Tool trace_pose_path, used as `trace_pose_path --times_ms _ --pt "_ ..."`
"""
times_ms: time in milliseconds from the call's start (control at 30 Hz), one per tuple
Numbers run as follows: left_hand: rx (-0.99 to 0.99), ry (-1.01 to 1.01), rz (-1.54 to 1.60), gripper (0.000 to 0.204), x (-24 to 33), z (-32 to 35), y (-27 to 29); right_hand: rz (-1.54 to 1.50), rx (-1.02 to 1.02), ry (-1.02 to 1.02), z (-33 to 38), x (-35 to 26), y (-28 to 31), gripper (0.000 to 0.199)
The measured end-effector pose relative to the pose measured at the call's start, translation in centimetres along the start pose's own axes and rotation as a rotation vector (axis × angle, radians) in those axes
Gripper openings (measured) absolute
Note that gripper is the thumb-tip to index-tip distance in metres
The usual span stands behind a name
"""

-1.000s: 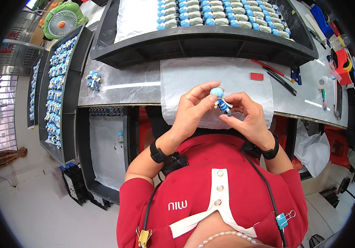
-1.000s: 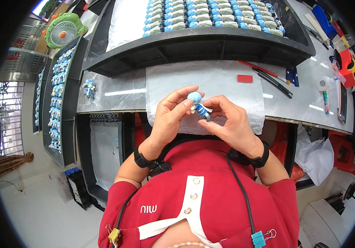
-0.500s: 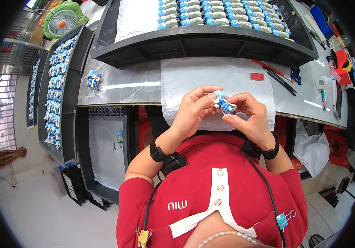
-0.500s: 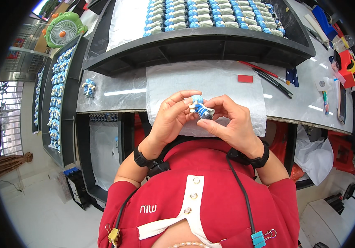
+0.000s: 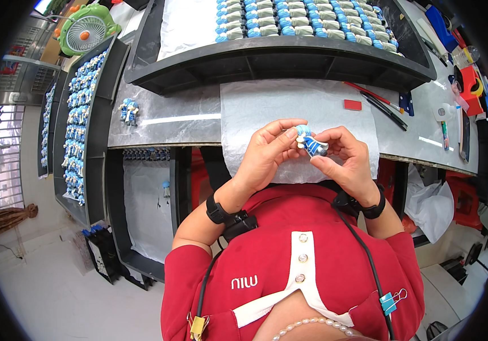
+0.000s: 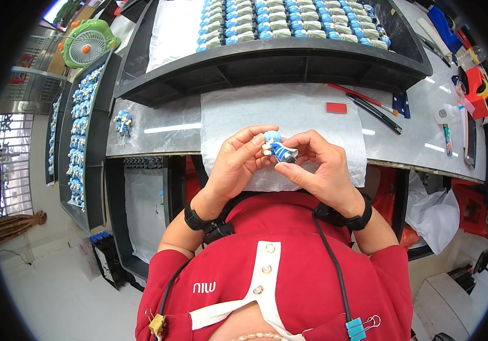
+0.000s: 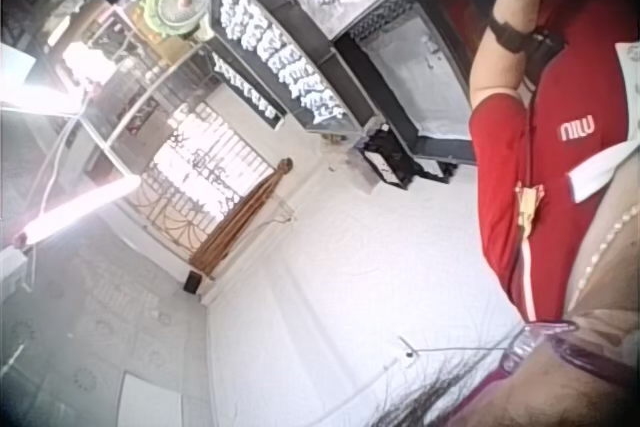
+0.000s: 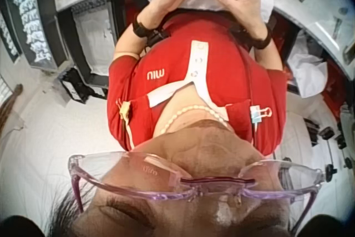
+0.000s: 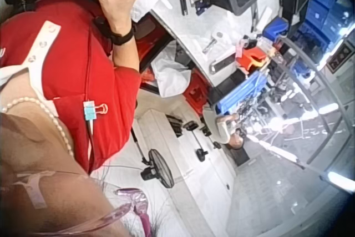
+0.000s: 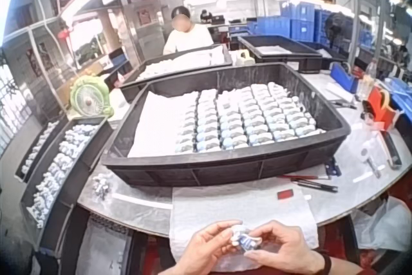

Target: The person is inspecting and cleaning small blue-haired anime figurines at a production workstation.

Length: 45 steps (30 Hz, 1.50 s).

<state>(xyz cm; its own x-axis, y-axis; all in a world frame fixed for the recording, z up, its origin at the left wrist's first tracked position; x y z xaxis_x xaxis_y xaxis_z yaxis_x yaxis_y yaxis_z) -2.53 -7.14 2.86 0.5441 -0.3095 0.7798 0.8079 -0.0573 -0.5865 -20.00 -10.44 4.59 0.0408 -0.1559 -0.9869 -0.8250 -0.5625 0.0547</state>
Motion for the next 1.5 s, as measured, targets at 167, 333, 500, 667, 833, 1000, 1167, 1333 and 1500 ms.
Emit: trace_pose_path --times_ms 167,333,500,667,833,1000,1167,1333,1500 --pt "0.001 -0.006 -0.002 0.034 0.1 0.1 0.0 -0.034 0.004 0.000 0.1 0.2 0.1 0.030" --pt "0.020 -0.017 -0.003 0.032 0.0 -0.1 0.0 -0.033 0.008 -0.006 0.1 0.4 0.2 0.030" --pt "0.035 -0.065 -0.026 0.030 0.2 0.0 0.0 0.004 -0.014 0.026 -0.1 0.1 0.1 0.029" --pt "0.067 -0.130 -0.075 0.030 0.4 0.1 0.0 0.017 -0.033 0.012 -0.2 0.0 0.2 0.030" --pt "0.095 -0.183 -0.125 0.031 0.6 0.3 -0.4 0.047 -0.028 0.012 -0.1 0.3 0.2 0.031" --pt "0.072 -0.181 -0.065 0.037 0.1 0.2 -0.3 0.023 0.013 0.014 0.0 0.3 0.2 0.033" --pt "-0.027 -0.188 -0.053 0.056 -0.1 0.2 -1.1 -0.024 0.031 -0.006 0.1 0.4 0.3 0.034" --pt "0.006 -0.165 -0.065 0.061 -0.3 -0.3 -1.2 0.043 -0.002 -0.024 -0.2 0.0 1.0 0.034" --pt "0.120 -0.190 -0.085 0.060 0.3 0.8 -0.4 0.112 -0.029 -0.036 -1.2 -0.2 0.7 0.033"
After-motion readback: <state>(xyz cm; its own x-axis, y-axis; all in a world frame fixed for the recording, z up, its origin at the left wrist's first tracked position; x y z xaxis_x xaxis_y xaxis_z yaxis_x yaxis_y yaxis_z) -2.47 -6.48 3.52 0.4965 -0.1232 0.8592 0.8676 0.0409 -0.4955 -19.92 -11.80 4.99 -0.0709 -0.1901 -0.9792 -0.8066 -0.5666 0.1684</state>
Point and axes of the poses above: each hand's wrist, its own z-axis away from the middle knuckle, its own y-axis out of the back of the hand, x = y × z, the point moved 2 cm from there along -z, towards the middle knuckle, and after that the axes turned 2 degrees about -x, right-handed, at the moved point
